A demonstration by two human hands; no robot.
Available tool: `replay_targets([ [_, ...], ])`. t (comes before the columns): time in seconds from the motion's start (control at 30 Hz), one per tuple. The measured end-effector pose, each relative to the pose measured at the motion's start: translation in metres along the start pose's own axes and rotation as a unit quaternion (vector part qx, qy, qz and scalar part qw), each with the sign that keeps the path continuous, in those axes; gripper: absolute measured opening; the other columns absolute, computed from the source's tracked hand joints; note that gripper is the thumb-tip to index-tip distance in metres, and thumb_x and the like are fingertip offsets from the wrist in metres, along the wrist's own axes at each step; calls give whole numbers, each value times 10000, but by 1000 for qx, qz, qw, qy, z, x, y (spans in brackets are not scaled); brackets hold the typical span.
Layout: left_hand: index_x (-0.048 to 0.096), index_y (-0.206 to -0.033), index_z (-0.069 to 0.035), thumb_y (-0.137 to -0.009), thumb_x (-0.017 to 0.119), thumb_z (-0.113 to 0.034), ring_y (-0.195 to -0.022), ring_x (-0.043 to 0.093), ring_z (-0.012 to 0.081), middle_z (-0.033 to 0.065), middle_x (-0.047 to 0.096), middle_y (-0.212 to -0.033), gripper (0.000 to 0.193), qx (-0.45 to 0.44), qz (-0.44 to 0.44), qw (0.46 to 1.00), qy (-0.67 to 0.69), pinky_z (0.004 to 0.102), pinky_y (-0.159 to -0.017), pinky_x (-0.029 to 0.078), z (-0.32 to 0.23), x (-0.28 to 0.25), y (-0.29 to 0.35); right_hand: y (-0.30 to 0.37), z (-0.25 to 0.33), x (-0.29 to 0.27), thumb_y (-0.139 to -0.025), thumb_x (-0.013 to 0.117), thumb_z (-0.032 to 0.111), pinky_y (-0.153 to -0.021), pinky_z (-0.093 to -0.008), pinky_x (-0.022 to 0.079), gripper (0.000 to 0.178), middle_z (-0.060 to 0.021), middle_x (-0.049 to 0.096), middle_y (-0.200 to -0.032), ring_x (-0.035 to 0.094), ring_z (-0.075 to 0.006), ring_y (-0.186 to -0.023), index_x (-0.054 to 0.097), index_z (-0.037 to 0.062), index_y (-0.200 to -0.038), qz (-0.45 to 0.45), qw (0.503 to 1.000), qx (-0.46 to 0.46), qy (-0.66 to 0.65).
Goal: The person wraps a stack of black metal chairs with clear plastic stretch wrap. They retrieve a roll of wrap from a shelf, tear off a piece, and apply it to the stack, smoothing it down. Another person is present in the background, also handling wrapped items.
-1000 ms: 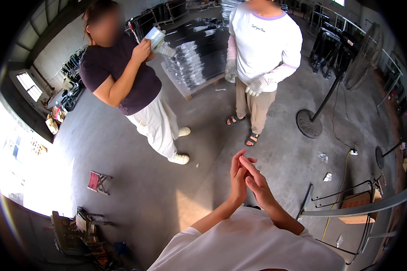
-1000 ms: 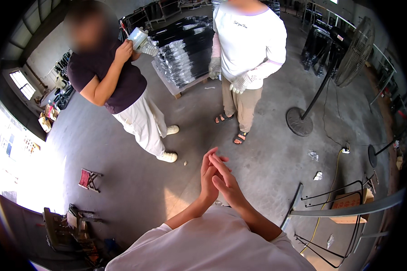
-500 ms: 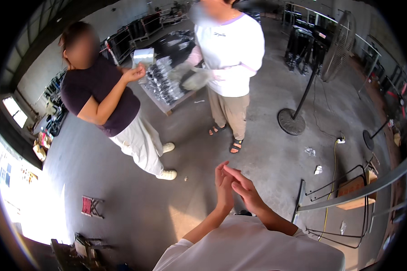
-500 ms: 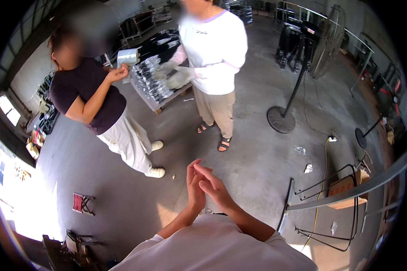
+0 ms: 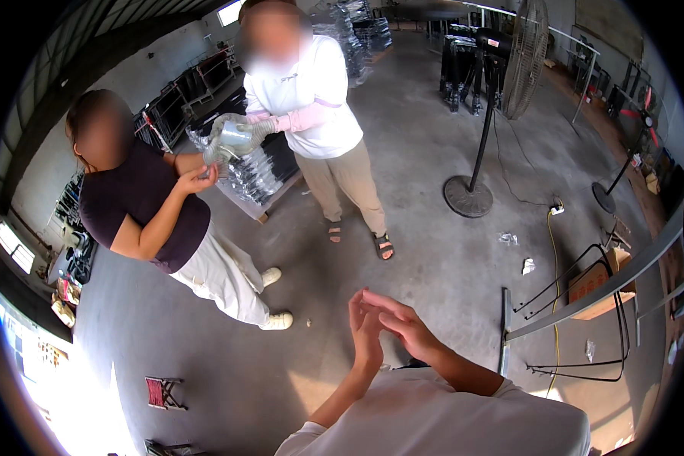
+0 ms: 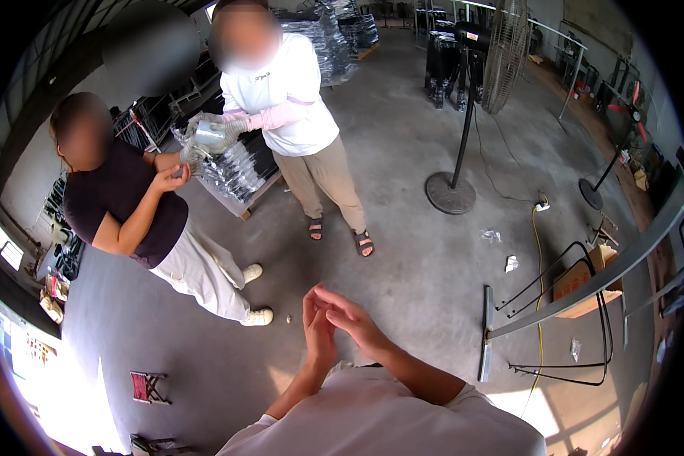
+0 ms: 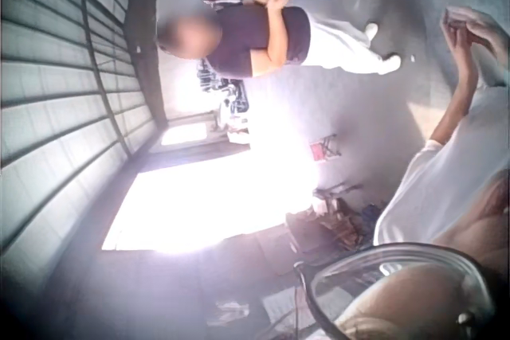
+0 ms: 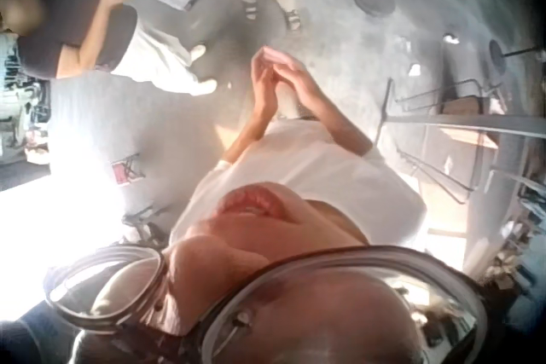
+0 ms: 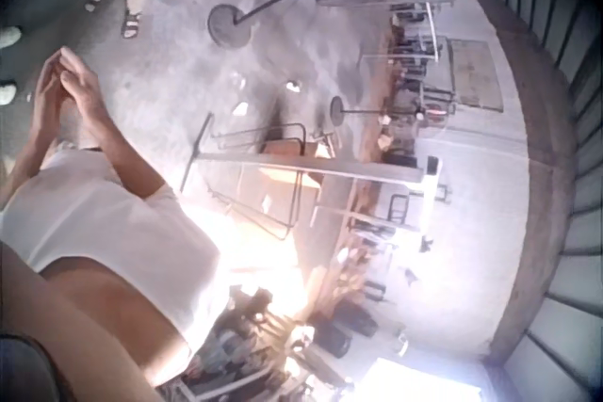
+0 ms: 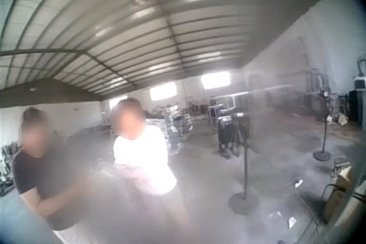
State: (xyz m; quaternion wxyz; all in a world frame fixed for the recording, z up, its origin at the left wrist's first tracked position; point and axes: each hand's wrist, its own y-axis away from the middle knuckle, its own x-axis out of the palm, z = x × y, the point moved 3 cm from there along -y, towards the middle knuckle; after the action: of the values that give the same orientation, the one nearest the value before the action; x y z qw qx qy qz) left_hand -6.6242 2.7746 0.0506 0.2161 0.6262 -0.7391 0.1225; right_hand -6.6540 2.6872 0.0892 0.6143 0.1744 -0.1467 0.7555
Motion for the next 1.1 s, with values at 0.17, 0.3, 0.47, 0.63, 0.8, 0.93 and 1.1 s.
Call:
replay_targets([
  [0.17,300,-1301,-87,-792,392,-42,-882,545,189,103,499,-1100,518,-12,-4,1000,-25,296,-731,445,-11,13,5,-43,43,-30,-866,466,182,-867,-308,407,538,-153,468,-1192,508,-207,-1046,243,72,-1344,-35,995,43,87],
  [0.3,398,-1244,-79,-772,412,-29,-852,560,195,95,517,-1101,475,-63,48,996,-49,285,-709,453,-6,30,7,-79,115,-53,-848,486,184,-819,-277,424,603,-123,561,-1048,548,-172,-956,187,57,-1356,-79,988,-91,100],
  [0.47,492,-1060,-35,-778,455,-84,-804,570,189,92,553,-1002,289,-70,53,995,-42,273,-679,448,7,-2,8,-98,37,-40,-861,496,211,-828,-280,417,455,-91,572,-1031,543,-153,-931,346,56,-1262,41,970,-108,214],
  [0.63,526,-914,-46,-788,408,-10,-811,542,117,28,552,-880,176,-87,-7,995,-51,234,-676,442,45,-6,4,-11,-50,-31,-882,442,262,-701,-254,429,285,-55,624,-824,570,-119,-793,602,30,-845,-101,980,61,162],
  [0.8,520,-903,-29,-752,404,18,-807,529,103,30,546,-855,196,-57,55,993,-84,227,-661,438,41,-1,-1,-8,-36,-30,-877,445,233,-601,-231,433,250,-20,594,-759,530,-84,-685,590,34,-831,-127,981,29,143],
  [0.93,505,-921,-8,-726,421,3,-789,530,117,44,540,-849,212,-98,75,991,-43,246,-631,456,38,8,0,-12,-25,-41,-871,456,229,-530,-216,421,233,-9,576,-743,514,-69,-677,585,37,-837,-94,984,74,128],
  [1.1,512,-932,-10,-741,442,-12,-780,538,116,38,546,-855,203,-97,81,989,-82,243,-639,452,41,8,2,-6,-28,-41,-870,468,222,-520,-205,430,221,-19,569,-746,516,-63,-666,578,30,-855,-110,984,83,116],
])
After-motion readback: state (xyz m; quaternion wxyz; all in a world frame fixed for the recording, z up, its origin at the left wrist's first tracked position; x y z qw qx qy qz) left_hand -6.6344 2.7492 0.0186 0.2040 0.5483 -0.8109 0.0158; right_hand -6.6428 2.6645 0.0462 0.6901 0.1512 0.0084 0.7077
